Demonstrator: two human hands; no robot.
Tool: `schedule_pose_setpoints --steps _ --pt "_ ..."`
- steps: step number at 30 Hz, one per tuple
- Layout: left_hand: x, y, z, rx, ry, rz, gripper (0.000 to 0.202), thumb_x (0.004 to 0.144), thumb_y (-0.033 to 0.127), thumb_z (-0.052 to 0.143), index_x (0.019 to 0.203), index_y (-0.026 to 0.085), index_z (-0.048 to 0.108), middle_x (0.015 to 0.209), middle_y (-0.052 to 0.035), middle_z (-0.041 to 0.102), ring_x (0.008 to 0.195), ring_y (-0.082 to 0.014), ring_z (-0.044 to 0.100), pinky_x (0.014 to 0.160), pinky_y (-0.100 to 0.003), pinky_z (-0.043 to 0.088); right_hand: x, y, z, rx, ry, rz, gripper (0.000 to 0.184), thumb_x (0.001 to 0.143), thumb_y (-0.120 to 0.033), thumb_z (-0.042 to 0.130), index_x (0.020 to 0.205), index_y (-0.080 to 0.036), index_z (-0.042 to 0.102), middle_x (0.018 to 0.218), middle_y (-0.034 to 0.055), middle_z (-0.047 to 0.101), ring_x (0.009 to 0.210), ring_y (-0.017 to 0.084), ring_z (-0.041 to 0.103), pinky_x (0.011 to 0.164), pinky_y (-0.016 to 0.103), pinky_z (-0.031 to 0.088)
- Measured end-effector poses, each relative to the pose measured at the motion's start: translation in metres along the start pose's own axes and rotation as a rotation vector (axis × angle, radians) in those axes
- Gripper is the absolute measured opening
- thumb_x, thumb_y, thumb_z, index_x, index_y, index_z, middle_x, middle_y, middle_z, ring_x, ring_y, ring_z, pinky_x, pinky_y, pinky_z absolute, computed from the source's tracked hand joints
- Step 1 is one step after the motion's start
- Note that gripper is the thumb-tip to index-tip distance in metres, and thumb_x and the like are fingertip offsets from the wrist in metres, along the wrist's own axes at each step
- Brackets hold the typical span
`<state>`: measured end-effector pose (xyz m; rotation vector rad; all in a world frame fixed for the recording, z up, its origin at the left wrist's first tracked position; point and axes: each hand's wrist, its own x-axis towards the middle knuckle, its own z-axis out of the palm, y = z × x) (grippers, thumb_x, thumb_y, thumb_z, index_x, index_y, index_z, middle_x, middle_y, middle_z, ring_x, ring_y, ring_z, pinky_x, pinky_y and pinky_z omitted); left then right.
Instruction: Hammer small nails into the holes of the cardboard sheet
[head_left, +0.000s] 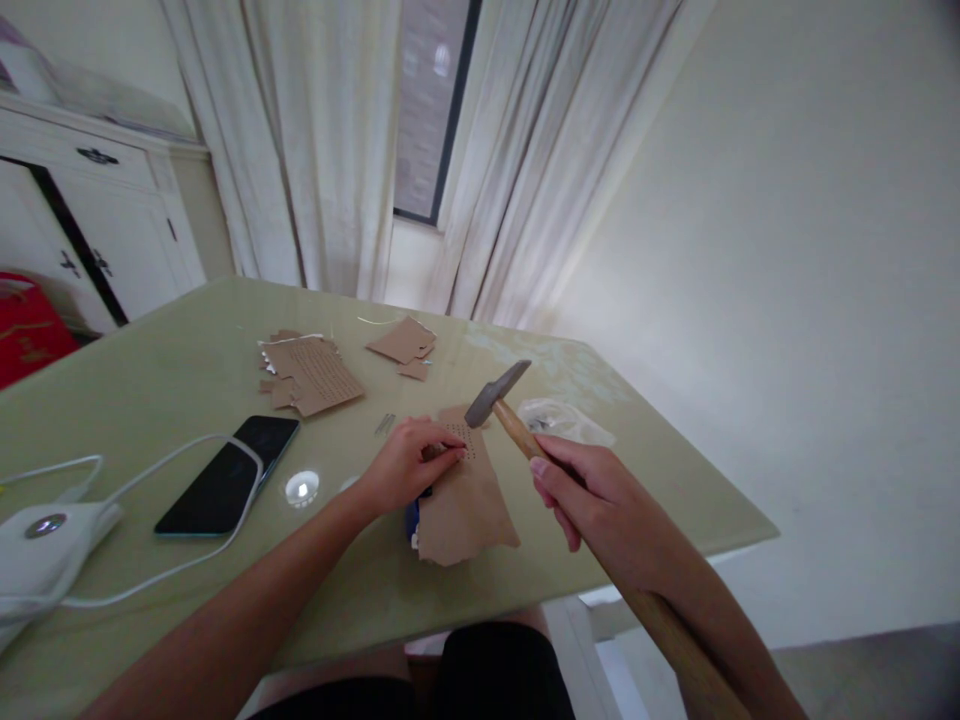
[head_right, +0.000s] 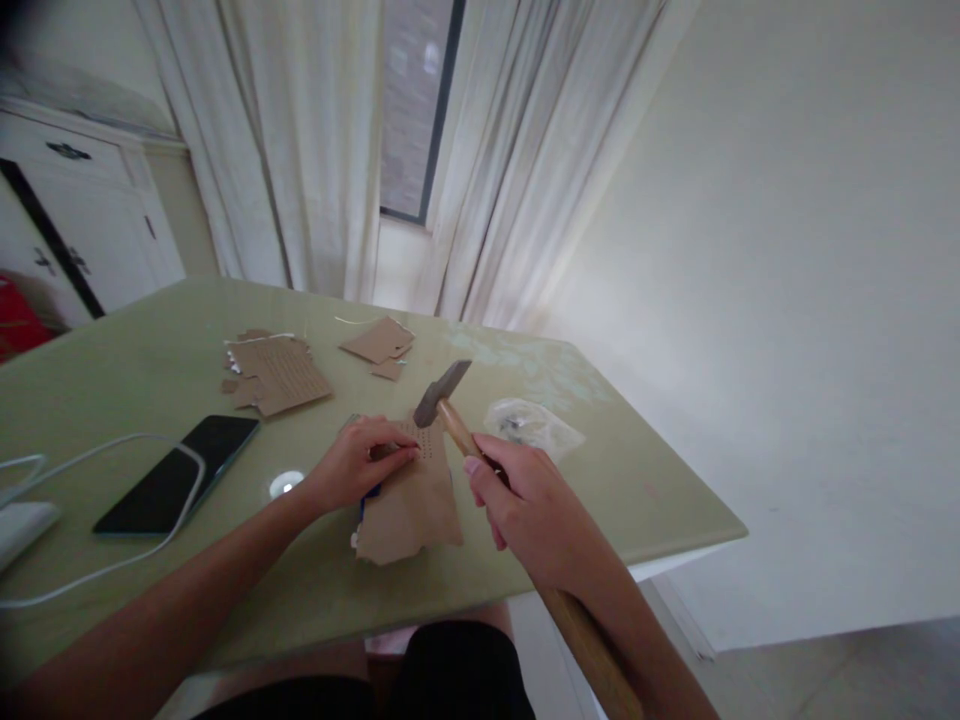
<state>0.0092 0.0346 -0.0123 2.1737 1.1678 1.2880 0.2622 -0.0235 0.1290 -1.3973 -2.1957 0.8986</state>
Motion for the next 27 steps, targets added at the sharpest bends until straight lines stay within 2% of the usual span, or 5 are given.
schedule_pose_setpoints --steps 8,15,22,25,27 --pt "0.000 0.001 -0.001 -0.016 -0.017 -0.028 0.015 0.097 0.028 0.071 0.090 0.021 0.082 0.077 -0.0025 0.075 0.074 -0.0177 0.065 0.075 -0.031 0.049 0.003 0.009 0.009 -0.047 -0.048 0.003 0.034 0.111 -0.031 0.051 0.078 -0.023 0.053 0.053 -0.0076 0.052 0.044 0.011 0.054 0.053 0.025 0.046" --pt "0.000 0.003 -0.002 -0.035 -0.009 -0.048 0.015 0.096 0.031 0.072 0.089 0.021 0.081 0.076 -0.0018 0.074 0.071 -0.0171 0.064 0.073 -0.031 0.049 -0.001 0.004 0.007 -0.006 0.016 -0.001 0.032 0.112 -0.037 0.049 0.083 -0.024 0.054 0.057 -0.0069 0.054 0.045 0.013 0.056 0.051 0.025 0.045" --pt "-0.001 0.004 -0.002 0.008 -0.024 -0.048 0.014 0.096 0.030 0.071 0.087 0.022 0.079 0.077 -0.0018 0.073 0.077 -0.0201 0.065 0.082 -0.035 0.049 -0.004 0.012 0.008 -0.022 -0.006 0.023 0.034 0.112 -0.037 0.050 0.080 -0.023 0.053 0.056 -0.0067 0.053 0.044 0.012 0.055 0.051 0.026 0.046" --pt "0.000 0.004 -0.008 0.095 -0.078 -0.052 0.017 0.095 0.039 0.075 0.101 0.024 0.082 0.097 -0.0055 0.080 0.098 -0.0272 0.067 0.096 -0.045 0.045 -0.008 0.011 -0.001 0.021 0.047 0.013 0.035 0.113 -0.042 0.049 0.083 -0.024 0.055 0.060 -0.0062 0.054 0.045 0.013 0.055 0.050 0.026 0.046" --pt "0.000 0.004 -0.013 0.149 -0.126 -0.070 0.037 0.089 0.051 0.084 0.117 0.027 0.082 0.120 -0.0079 0.080 0.115 -0.0330 0.063 0.103 -0.050 0.041 -0.010 0.009 -0.005 0.031 0.055 0.010 0.035 0.113 -0.043 0.049 0.084 -0.024 0.055 0.060 -0.0060 0.054 0.046 0.013 0.055 0.050 0.026 0.046"
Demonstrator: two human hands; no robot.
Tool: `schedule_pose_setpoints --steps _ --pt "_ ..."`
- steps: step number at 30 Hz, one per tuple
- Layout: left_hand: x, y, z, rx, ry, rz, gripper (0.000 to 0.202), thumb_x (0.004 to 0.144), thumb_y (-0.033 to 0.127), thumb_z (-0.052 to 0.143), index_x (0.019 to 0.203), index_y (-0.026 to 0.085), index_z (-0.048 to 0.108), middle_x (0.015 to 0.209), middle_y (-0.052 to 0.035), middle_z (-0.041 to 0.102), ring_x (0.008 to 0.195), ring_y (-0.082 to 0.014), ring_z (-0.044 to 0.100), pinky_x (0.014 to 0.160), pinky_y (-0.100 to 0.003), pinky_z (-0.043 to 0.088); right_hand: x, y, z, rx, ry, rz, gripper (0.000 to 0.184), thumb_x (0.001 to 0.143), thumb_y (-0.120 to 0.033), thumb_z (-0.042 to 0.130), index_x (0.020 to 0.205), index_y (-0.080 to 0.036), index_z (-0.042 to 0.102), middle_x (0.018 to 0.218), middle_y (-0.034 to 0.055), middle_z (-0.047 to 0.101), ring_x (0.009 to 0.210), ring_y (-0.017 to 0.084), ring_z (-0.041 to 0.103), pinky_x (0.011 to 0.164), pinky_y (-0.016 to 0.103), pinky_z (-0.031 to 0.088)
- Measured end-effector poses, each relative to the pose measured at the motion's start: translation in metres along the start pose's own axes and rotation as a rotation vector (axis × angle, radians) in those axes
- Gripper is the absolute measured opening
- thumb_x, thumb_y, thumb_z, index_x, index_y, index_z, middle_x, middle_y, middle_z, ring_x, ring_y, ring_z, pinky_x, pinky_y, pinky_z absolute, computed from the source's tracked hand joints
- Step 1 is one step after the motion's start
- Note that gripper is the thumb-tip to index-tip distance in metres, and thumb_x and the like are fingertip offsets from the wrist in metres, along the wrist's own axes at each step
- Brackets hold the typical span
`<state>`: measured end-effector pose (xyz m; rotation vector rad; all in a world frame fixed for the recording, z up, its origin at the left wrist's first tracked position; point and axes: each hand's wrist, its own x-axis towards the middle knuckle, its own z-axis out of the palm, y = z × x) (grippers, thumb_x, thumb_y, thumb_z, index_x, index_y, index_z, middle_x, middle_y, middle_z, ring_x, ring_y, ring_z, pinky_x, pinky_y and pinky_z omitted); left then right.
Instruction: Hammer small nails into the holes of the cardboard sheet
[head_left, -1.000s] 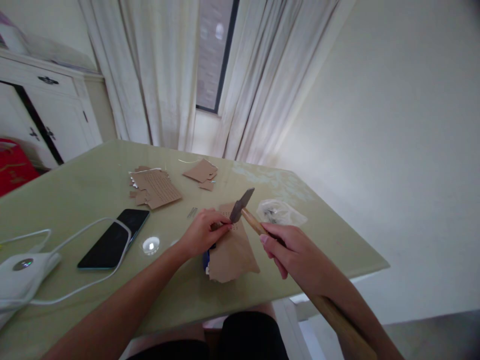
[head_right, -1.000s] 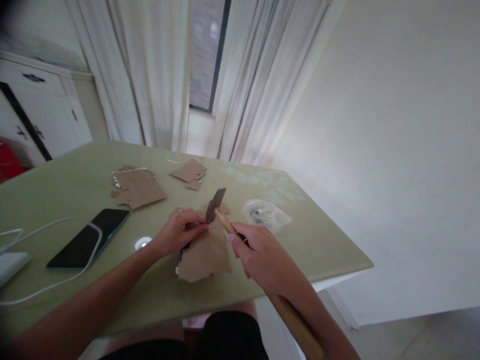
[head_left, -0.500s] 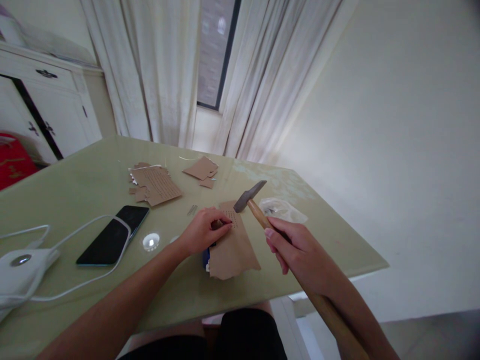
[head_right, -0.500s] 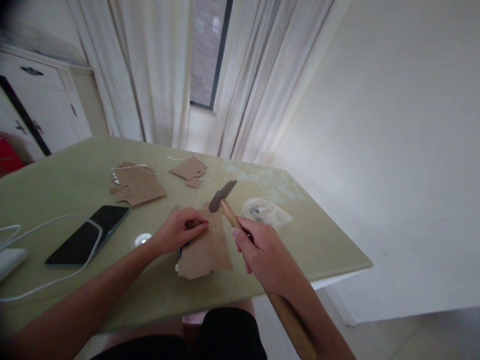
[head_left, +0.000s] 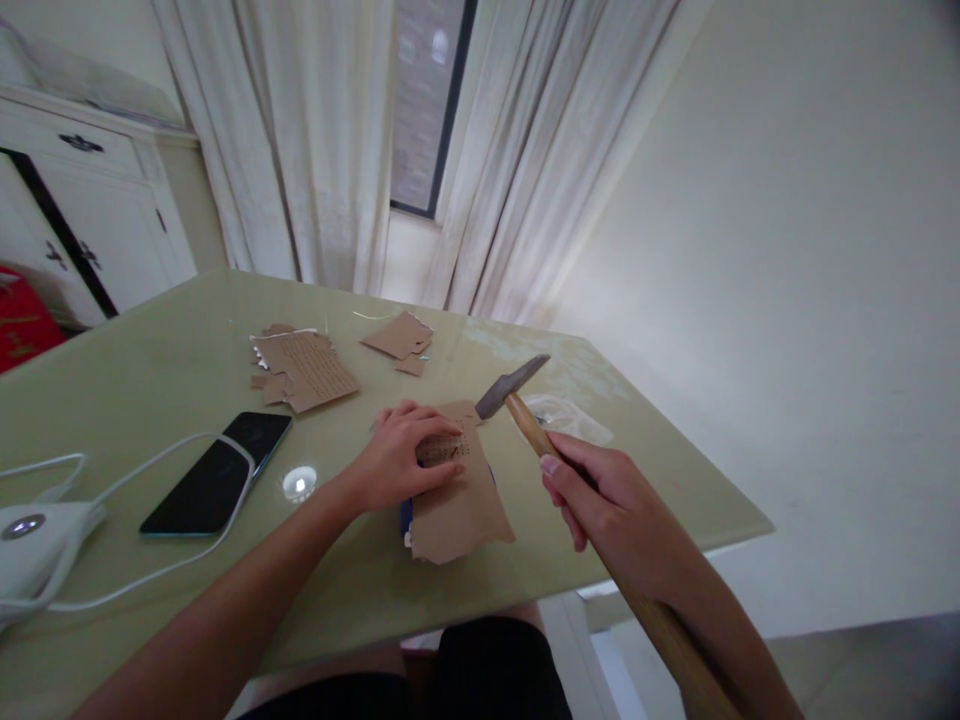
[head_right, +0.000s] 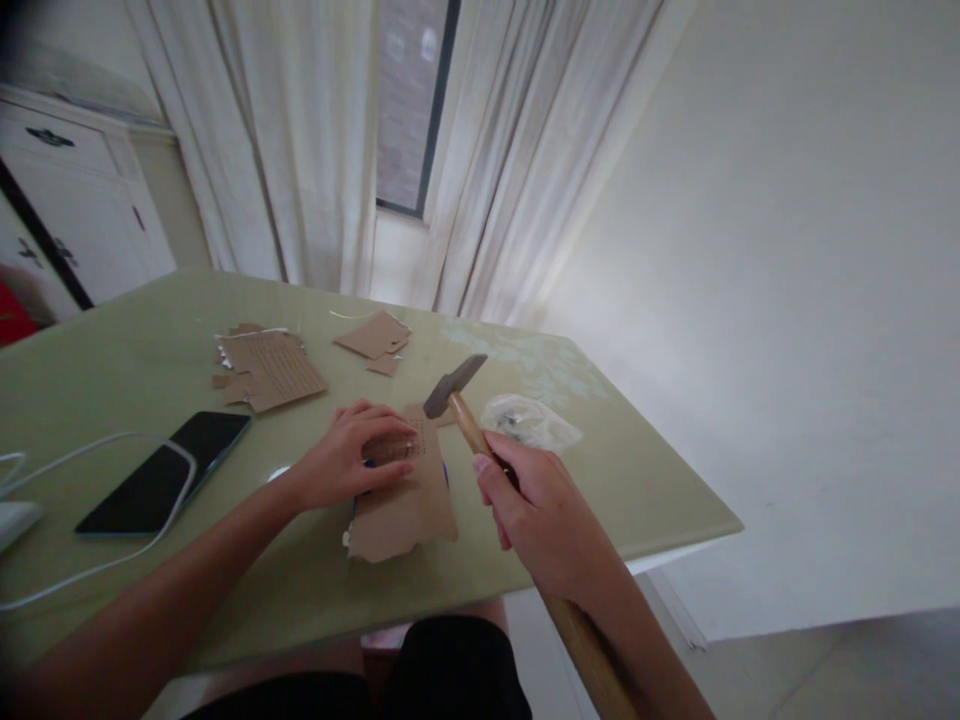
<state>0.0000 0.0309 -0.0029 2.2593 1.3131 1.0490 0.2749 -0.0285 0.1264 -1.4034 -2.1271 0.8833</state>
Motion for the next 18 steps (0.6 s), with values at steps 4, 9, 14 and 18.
schedule_pose_setpoints --steps 4,9,14,18 --pt "-0.001 -0.003 -0.003 0.042 -0.075 -0.024 0.060 0.079 0.064 0.090 0.126 0.029 0.081 0.136 -0.0083 0.075 0.127 -0.0369 0.057 0.109 -0.052 0.039 0.003 -0.002 0.009 -0.024 -0.033 0.002 0.033 0.112 -0.041 0.049 0.084 -0.024 0.055 0.059 -0.0060 0.055 0.046 0.013 0.055 0.051 0.027 0.045" --pt "-0.003 -0.005 -0.001 0.034 -0.067 -0.009 0.055 0.080 0.065 0.088 0.122 0.030 0.082 0.136 -0.0075 0.074 0.125 -0.0357 0.057 0.108 -0.051 0.039 0.013 0.001 0.025 -0.133 -0.158 0.006 0.029 0.110 -0.031 0.050 0.083 -0.024 0.057 0.052 -0.0060 0.054 0.045 0.014 0.053 0.055 0.028 0.041" --pt "-0.003 -0.006 0.000 0.040 -0.074 -0.017 0.060 0.079 0.066 0.089 0.125 0.029 0.080 0.137 -0.0074 0.074 0.125 -0.0364 0.057 0.109 -0.052 0.037 0.015 0.004 0.020 -0.065 -0.072 -0.024 0.034 0.112 -0.037 0.049 0.080 -0.024 0.054 0.055 -0.0053 0.055 0.050 0.015 0.057 0.059 0.028 0.043" --pt "-0.003 -0.007 0.000 0.047 -0.084 -0.036 0.060 0.079 0.067 0.089 0.125 0.030 0.080 0.139 -0.0072 0.073 0.128 -0.0377 0.056 0.109 -0.052 0.036 0.017 0.008 0.024 -0.115 -0.132 -0.023 0.029 0.110 -0.031 0.051 0.083 -0.024 0.058 0.057 -0.0042 0.057 0.050 0.016 0.055 0.058 0.029 0.039"
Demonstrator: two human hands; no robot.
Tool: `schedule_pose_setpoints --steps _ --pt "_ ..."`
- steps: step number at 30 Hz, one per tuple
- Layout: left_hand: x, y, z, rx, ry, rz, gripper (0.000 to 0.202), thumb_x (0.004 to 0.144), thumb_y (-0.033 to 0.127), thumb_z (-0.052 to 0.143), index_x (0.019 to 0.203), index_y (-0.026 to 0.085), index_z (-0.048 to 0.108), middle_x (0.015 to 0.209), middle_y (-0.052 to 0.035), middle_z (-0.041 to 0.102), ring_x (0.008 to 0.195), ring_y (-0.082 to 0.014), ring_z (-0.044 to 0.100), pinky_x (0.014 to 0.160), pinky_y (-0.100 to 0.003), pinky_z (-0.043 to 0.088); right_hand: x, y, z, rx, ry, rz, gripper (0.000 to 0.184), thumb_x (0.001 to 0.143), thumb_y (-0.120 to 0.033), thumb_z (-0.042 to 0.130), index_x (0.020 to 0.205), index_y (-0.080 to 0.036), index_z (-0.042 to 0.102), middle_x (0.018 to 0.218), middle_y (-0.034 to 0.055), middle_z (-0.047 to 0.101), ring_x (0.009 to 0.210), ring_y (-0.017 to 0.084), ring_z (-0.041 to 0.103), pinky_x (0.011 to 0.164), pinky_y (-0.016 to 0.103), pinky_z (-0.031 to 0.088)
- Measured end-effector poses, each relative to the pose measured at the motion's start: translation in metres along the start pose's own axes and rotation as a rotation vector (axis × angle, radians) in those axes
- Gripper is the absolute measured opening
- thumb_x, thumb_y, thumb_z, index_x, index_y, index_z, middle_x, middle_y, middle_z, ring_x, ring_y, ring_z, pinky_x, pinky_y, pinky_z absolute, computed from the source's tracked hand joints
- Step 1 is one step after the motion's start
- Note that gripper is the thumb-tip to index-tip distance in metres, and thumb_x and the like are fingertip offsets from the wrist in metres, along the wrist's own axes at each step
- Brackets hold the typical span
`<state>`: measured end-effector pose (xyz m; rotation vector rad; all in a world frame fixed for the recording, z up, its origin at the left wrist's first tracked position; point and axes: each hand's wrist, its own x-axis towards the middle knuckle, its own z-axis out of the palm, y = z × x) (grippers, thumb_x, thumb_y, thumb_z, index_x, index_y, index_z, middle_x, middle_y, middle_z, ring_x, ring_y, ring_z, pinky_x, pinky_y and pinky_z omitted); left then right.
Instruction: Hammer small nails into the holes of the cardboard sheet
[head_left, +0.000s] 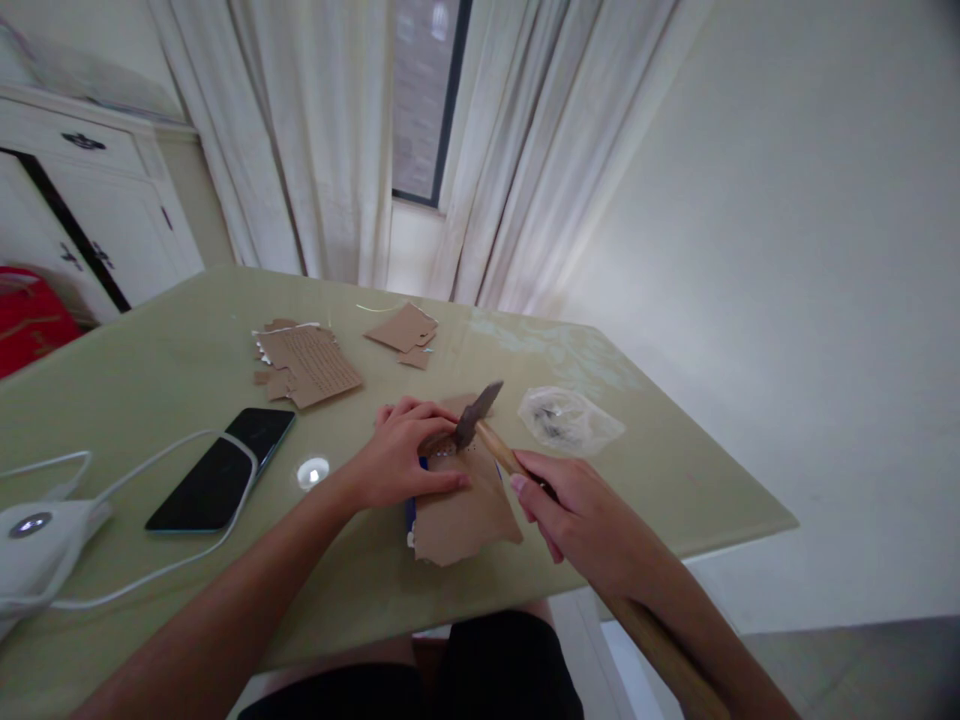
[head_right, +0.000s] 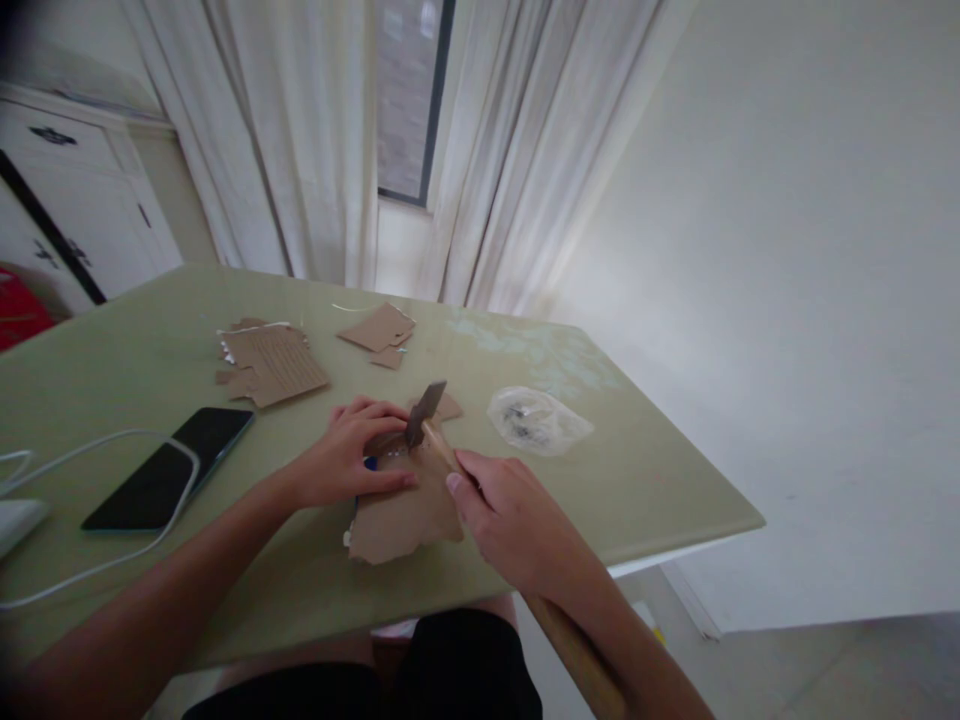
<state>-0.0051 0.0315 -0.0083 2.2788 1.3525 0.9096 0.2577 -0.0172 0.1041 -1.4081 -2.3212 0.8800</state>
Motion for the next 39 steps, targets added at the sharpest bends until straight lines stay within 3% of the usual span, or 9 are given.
schedule_pose_setpoints --steps 9,12,15,18,19,22,25,31,39 --pt "-0.001 0.003 -0.001 -0.018 -0.009 -0.017 0.057 0.078 0.066 0.090 0.121 0.029 0.081 0.138 -0.0081 0.073 0.126 -0.0376 0.057 0.109 -0.054 0.037 0.000 0.007 0.006 -0.060 -0.041 -0.004 0.025 0.110 -0.029 0.051 0.091 -0.021 0.065 0.061 -0.0032 0.060 0.052 0.015 0.057 0.059 0.029 0.041" --pt "-0.001 0.001 -0.003 -0.052 0.023 0.002 0.059 0.080 0.067 0.088 0.124 0.029 0.080 0.138 -0.0086 0.073 0.128 -0.0370 0.057 0.113 -0.055 0.037 0.008 0.016 0.002 0.078 -0.011 -0.010 0.029 0.111 -0.033 0.052 0.086 -0.021 0.062 0.058 -0.0052 0.056 0.046 0.012 0.054 0.053 0.027 0.042" --pt "0.002 -0.011 -0.010 -0.106 0.208 -0.028 0.047 0.097 0.062 0.070 0.127 0.027 0.079 0.136 -0.0086 0.075 0.126 -0.0321 0.061 0.114 -0.050 0.043 0.036 0.033 0.003 0.380 0.150 -0.066 0.035 0.109 -0.042 0.055 0.081 -0.022 0.058 0.061 -0.0059 0.053 0.044 0.010 0.052 0.045 0.024 0.042" --pt "0.005 -0.036 -0.018 0.027 0.448 -0.292 0.040 0.102 0.050 0.055 0.116 0.021 0.080 0.119 -0.0107 0.079 0.103 -0.0282 0.068 0.100 -0.044 0.053 0.081 0.056 0.012 0.759 0.243 -0.135 0.033 0.096 -0.051 0.070 0.091 -0.019 0.067 0.069 -0.0057 0.056 0.041 0.009 0.049 0.038 0.024 0.042" --pt "0.005 -0.045 -0.021 0.117 0.463 -0.402 0.039 0.101 0.045 0.054 0.114 0.019 0.080 0.114 -0.0118 0.080 0.097 -0.0284 0.069 0.098 -0.044 0.055 0.098 0.064 0.016 0.865 0.256 -0.133 0.036 0.091 -0.052 0.074 0.099 -0.017 0.071 0.069 -0.0062 0.057 0.040 0.008 0.049 0.037 0.024 0.042" --pt "0.003 -0.065 -0.026 0.333 0.303 -0.612 0.038 0.097 0.035 0.053 0.117 0.017 0.079 0.115 -0.0135 0.081 0.107 -0.0330 0.073 0.101 -0.045 0.054 0.138 0.089 0.034 1.095 0.253 -0.108 0.050 0.080 -0.050 0.084 0.114 -0.015 0.075 0.065 -0.0076 0.057 0.038 0.008 0.046 0.035 0.023 0.040" --pt "0.000 -0.074 -0.024 0.379 0.178 -0.694 0.036 0.097 0.038 0.052 0.107 0.019 0.081 0.109 -0.0135 0.083 0.105 -0.0364 0.076 0.094 -0.046 0.056 0.157 0.112 0.053 1.268 0.281 -0.048 0.051 0.078 -0.048 0.086 0.116 -0.015 0.077 0.064 -0.0087 0.054 0.037 0.006 0.044 0.034 0.022 0.037" --pt "-0.004 -0.081 -0.017 0.403 0.055 -0.721 0.035 0.096 0.044 0.054 0.102 0.019 0.078 0.106 -0.0128 0.083 0.098 -0.0346 0.077 0.086 -0.043 0.057 0.153 0.138 0.066 1.372 0.229 0.095 0.049 0.081 -0.042 0.085 0.121 -0.015 0.077 0.065 -0.0084 0.055 0.039 0.006 0.044 0.035 0.020 0.037" --pt "-0.013 -0.091 -0.018 0.543 -0.044 -0.683 0.032 0.100 0.039 0.047 0.098 0.019 0.073 0.103 -0.0161 0.078 0.103 -0.0363 0.074 0.092 -0.046 0.056 0.151 0.134 0.069 1.511 0.167 0.133 0.041 0.082 -0.038 0.084 0.115 -0.015 0.077 0.067 -0.0083 0.055 0.040 0.005 0.043 0.035 0.019 0.036"
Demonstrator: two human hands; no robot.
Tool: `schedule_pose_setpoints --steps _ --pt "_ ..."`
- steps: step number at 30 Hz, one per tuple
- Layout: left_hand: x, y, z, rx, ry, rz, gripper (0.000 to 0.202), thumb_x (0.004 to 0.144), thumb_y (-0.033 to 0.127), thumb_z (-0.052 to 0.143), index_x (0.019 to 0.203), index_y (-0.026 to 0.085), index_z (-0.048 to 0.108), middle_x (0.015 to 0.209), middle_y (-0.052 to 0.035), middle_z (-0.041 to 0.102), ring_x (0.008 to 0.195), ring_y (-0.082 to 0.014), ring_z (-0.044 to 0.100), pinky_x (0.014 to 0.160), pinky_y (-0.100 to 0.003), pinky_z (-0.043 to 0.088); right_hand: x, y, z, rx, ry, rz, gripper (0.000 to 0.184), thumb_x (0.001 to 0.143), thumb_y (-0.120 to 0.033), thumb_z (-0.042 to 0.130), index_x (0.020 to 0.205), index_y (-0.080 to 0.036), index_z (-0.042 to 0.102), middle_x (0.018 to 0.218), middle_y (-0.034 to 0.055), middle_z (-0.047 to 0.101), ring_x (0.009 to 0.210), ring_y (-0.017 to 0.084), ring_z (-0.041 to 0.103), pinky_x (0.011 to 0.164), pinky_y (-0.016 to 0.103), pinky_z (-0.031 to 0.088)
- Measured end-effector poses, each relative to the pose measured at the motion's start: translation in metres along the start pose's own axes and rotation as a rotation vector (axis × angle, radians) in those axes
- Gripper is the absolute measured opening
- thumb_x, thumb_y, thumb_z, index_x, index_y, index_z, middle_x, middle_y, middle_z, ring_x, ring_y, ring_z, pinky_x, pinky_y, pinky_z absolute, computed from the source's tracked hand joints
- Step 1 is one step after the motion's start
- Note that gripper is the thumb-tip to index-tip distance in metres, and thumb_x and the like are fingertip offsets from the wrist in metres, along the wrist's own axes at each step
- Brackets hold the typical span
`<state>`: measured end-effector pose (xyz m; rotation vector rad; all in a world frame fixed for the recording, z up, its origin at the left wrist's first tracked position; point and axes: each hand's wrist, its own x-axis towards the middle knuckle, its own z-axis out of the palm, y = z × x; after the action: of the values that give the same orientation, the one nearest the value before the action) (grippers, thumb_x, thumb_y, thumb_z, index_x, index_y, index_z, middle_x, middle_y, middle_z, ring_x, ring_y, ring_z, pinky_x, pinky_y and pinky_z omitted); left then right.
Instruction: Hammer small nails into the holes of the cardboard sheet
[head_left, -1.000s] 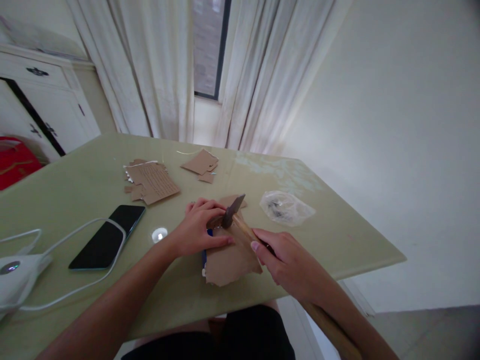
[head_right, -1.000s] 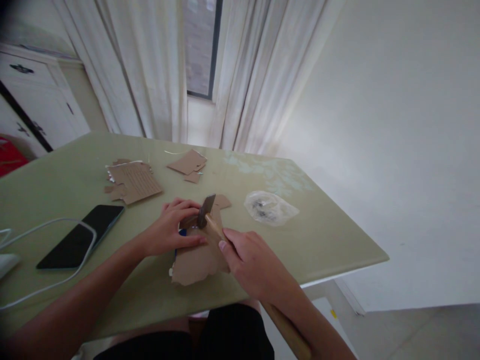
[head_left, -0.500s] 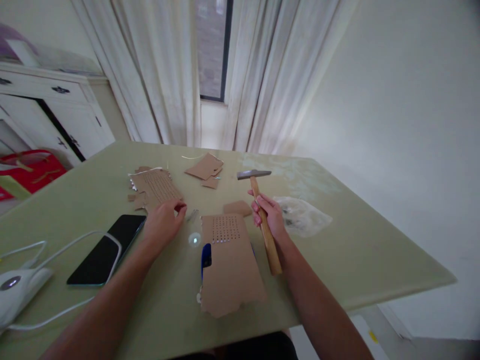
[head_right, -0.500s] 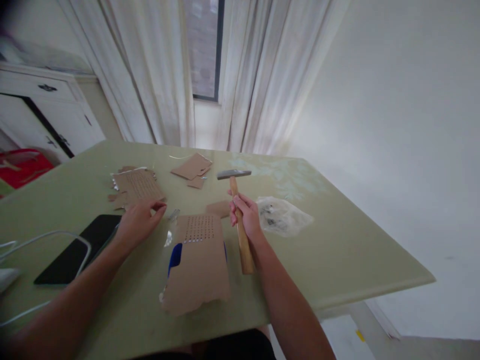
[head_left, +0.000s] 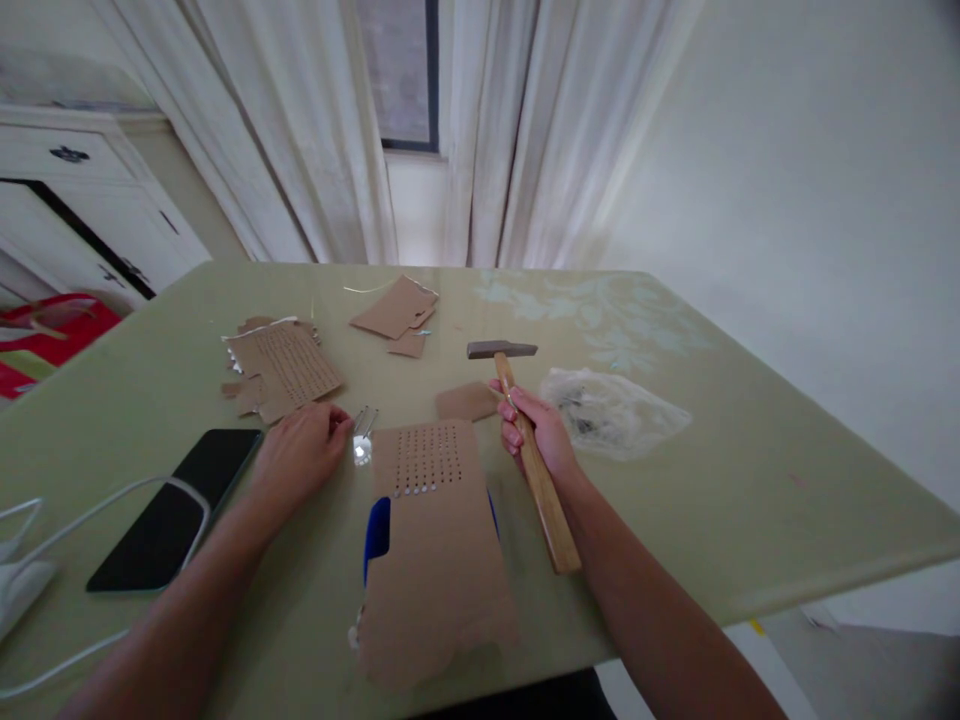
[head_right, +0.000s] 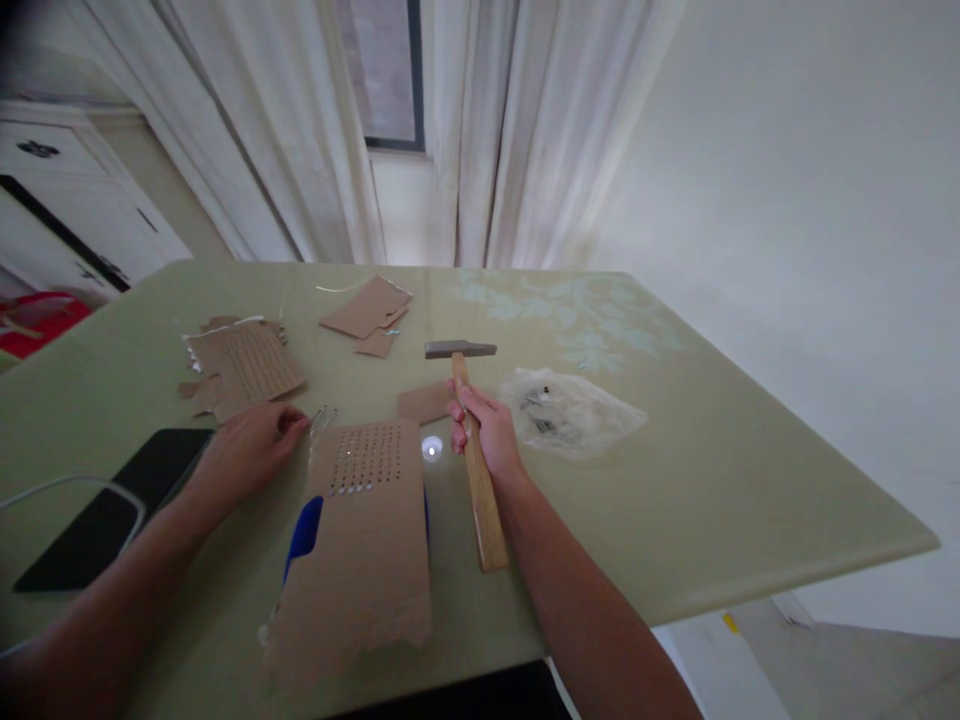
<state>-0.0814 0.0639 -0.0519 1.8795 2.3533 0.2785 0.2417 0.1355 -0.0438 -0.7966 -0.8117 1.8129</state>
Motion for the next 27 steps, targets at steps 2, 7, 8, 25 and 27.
schedule_pose_setpoints --steps 2,7,8,25,27 --pt "-0.004 0.001 0.002 0.098 0.011 0.028 0.032 0.101 0.034 0.043 0.098 0.019 0.071 0.107 -0.0198 0.076 0.109 -0.0396 0.072 0.096 -0.050 0.055 -0.001 0.002 0.003 -0.001 -0.010 0.007 0.041 0.081 -0.039 0.085 0.113 -0.014 0.077 0.066 -0.0084 0.055 0.039 0.005 0.043 0.035 0.019 0.035" --pt "-0.006 0.009 -0.002 0.018 0.096 -0.060 0.035 0.103 0.035 0.038 0.107 0.019 0.069 0.114 -0.0232 0.076 0.116 -0.0459 0.069 0.098 -0.063 0.052 -0.003 0.002 0.009 -0.028 -0.035 0.042 0.041 0.081 -0.039 0.085 0.113 -0.015 0.076 0.065 -0.0090 0.055 0.038 0.006 0.043 0.035 0.021 0.032" --pt "-0.005 0.010 -0.005 -0.063 0.134 -0.063 0.035 0.103 0.036 0.040 0.110 0.019 0.070 0.115 -0.0223 0.077 0.116 -0.0453 0.070 0.100 -0.064 0.051 -0.004 0.002 0.010 -0.031 -0.037 0.045 0.041 0.081 -0.038 0.085 0.113 -0.015 0.075 0.064 -0.0090 0.055 0.038 0.006 0.043 0.035 0.021 0.032" --pt "-0.059 0.096 -0.053 -0.791 0.177 0.418 0.020 0.094 0.043 0.081 0.087 0.024 0.082 0.078 0.0001 0.079 0.064 -0.0144 0.062 0.062 -0.029 0.047 -0.006 0.005 0.017 -0.069 0.000 0.029 0.045 0.076 -0.043 0.087 0.110 -0.015 0.076 0.063 -0.0086 0.058 0.039 0.007 0.047 0.036 0.021 0.035" --pt "-0.060 0.092 -0.045 -0.745 0.184 0.445 0.021 0.095 0.045 0.080 0.089 0.025 0.083 0.077 0.0007 0.078 0.059 -0.0135 0.058 0.062 -0.030 0.046 -0.007 0.005 0.018 -0.064 -0.007 0.032 0.047 0.075 -0.044 0.087 0.110 -0.015 0.076 0.063 -0.0085 0.058 0.039 0.007 0.047 0.036 0.021 0.035"
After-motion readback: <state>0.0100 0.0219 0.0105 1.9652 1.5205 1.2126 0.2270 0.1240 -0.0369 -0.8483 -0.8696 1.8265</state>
